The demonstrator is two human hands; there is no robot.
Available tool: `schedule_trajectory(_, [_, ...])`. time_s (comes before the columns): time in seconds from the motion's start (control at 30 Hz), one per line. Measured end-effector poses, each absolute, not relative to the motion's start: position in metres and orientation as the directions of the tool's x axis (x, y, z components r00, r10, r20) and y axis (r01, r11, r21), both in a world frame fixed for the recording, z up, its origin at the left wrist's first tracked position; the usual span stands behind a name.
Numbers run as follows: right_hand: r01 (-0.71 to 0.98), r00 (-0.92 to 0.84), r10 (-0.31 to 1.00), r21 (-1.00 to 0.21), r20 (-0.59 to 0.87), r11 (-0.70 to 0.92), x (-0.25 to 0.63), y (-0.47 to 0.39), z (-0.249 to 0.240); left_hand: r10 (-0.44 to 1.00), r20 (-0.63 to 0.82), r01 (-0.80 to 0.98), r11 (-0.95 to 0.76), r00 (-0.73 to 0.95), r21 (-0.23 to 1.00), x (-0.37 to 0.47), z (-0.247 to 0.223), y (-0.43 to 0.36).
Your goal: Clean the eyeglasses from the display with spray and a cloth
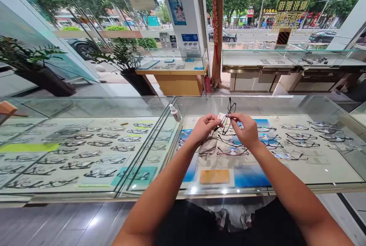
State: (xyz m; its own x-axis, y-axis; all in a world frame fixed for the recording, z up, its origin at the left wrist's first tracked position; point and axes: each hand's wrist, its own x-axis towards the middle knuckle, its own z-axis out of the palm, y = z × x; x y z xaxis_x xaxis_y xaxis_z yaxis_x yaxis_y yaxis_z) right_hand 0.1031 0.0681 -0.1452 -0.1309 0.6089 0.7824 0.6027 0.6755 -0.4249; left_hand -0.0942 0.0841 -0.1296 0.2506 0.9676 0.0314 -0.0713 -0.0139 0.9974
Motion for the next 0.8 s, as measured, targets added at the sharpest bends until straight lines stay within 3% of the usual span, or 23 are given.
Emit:
schedule_trajectory(0.27, [0.527,-0.098,0.722,-0.579,0.685,0.622,0.103,0.066,-0.144,0.952,-0.056,-0.12,0.096,0.302,0.988,-0.093,-0.134,0.086])
schedule_trajectory(0.47, [0.233,-0.055,0.823,-0.794,0.566,0.562,0.096,0.065,-0.14,0.963,-0.001,-0.126,0.036,0.271,0.991,-0.092,-0.137,0.087])
schedule_trajectory(0.63, [-0.15,-0.01,0.933,-0.923,0.361,0.355,0.094,0.073,-0.138,0.98,0.034,-0.13,-0.008,0.194,0.992,-0.091,-0.138,0.086])
schedule_trajectory(0.8, [-0.234,-0.106,0.977,-0.96,0.184,0.155,0.097,0.078,-0.138,0.988,0.049,-0.159,-0.025,0.147,0.987,-0.09,-0.137,0.084])
